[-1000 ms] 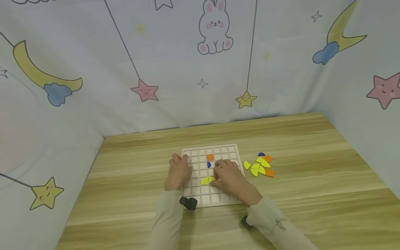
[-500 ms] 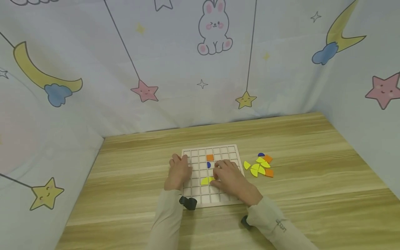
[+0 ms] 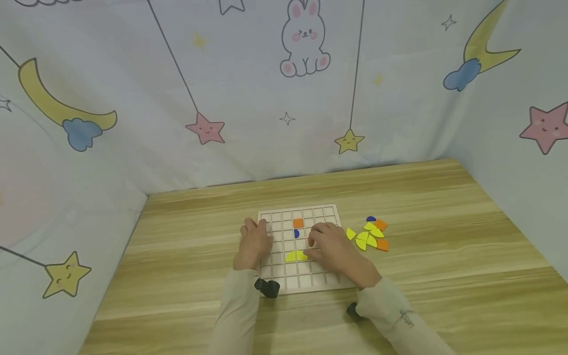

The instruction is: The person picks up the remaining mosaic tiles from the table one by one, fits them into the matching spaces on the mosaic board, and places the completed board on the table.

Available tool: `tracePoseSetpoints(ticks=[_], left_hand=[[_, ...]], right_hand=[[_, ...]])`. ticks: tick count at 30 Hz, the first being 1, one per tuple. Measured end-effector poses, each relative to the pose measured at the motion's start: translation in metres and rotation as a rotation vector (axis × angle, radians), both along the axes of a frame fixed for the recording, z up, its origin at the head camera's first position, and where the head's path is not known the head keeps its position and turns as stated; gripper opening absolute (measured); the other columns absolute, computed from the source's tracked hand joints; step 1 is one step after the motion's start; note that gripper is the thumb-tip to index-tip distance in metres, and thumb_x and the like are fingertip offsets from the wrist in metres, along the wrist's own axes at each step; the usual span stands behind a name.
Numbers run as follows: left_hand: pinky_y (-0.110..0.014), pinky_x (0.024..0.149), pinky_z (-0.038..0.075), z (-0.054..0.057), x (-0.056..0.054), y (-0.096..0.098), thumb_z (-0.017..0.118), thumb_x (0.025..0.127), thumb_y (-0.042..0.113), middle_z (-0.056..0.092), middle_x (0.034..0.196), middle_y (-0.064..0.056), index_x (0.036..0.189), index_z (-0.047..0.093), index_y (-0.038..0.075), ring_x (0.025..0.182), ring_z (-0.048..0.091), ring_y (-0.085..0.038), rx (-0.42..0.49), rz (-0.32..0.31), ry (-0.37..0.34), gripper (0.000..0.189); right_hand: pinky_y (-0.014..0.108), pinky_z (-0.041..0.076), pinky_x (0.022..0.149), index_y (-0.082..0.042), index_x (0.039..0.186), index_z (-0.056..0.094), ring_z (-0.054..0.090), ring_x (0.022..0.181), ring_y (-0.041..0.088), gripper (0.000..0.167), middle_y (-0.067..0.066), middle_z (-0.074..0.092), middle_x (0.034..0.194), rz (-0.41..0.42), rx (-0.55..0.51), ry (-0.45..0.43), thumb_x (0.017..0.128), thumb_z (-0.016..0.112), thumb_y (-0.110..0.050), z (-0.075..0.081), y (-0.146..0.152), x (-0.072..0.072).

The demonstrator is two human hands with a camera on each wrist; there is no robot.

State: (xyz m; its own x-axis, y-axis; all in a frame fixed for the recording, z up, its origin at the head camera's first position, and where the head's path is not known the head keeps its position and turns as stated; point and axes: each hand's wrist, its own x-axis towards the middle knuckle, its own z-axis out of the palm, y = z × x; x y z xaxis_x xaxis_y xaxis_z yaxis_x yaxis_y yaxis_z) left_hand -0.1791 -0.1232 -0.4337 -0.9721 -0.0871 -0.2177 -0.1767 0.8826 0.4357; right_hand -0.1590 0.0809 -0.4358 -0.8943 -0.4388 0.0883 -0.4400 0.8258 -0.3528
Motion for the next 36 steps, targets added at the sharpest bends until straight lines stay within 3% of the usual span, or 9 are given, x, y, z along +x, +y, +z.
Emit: tracePoseSetpoints(ticks=[5,12,19,30,36], left_hand=[[-0.043,0.088,0.047,0.003,0.000,0.001,0.053,0.096,0.016,0.034,0.125,-0.019,0.141,0.040,0.002,0.112,0.035,-0.033,0.003,0.003,-0.001,0.049],[-0.042,0.087,0.048,0.004,0.000,0.000,0.053,0.096,0.016,0.033,0.126,-0.019,0.141,0.041,0.002,0.113,0.035,-0.033,-0.005,-0.002,-0.002,0.049],[-0.042,0.087,0.047,0.004,-0.001,-0.001,0.053,0.096,0.016,0.033,0.126,-0.019,0.143,0.039,0.002,0.112,0.035,-0.032,-0.006,-0.006,-0.007,0.050],[-0.043,0.087,0.048,0.003,0.000,-0.001,0.053,0.096,0.016,0.033,0.126,-0.019,0.141,0.040,0.002,0.112,0.034,-0.033,0.002,-0.006,-0.008,0.049],[-0.042,0.087,0.048,0.000,0.000,-0.002,0.053,0.096,0.017,0.032,0.126,-0.019,0.143,0.038,0.003,0.113,0.034,-0.032,0.000,-0.006,-0.013,0.051]], right_hand=[[0.042,0.046,0.090,-0.015,0.088,0.063,0.055,0.112,0.026,0.020,0.005,0.062,0.118,-0.009,-0.035,-0.013,0.084,0.072,-0.034,0.002,0.008,-0.004],[0.047,0.045,0.095,-0.013,0.098,0.065,0.054,0.114,0.028,0.023,0.005,0.061,0.119,-0.018,-0.045,-0.014,0.086,0.070,-0.031,0.005,0.022,-0.010],[0.051,0.044,0.098,-0.011,0.097,0.064,0.053,0.117,0.032,0.022,0.008,0.061,0.121,-0.047,-0.071,0.004,0.087,0.070,-0.029,0.009,0.039,-0.016],[0.049,0.047,0.093,-0.007,0.096,0.064,0.057,0.110,0.034,0.019,0.012,0.062,0.117,-0.066,-0.084,0.027,0.086,0.070,-0.022,0.006,0.061,-0.016],[0.053,0.044,0.098,-0.005,0.098,0.064,0.054,0.113,0.039,0.021,0.014,0.062,0.117,-0.094,-0.068,0.024,0.085,0.070,-0.021,0.001,0.070,-0.017]])
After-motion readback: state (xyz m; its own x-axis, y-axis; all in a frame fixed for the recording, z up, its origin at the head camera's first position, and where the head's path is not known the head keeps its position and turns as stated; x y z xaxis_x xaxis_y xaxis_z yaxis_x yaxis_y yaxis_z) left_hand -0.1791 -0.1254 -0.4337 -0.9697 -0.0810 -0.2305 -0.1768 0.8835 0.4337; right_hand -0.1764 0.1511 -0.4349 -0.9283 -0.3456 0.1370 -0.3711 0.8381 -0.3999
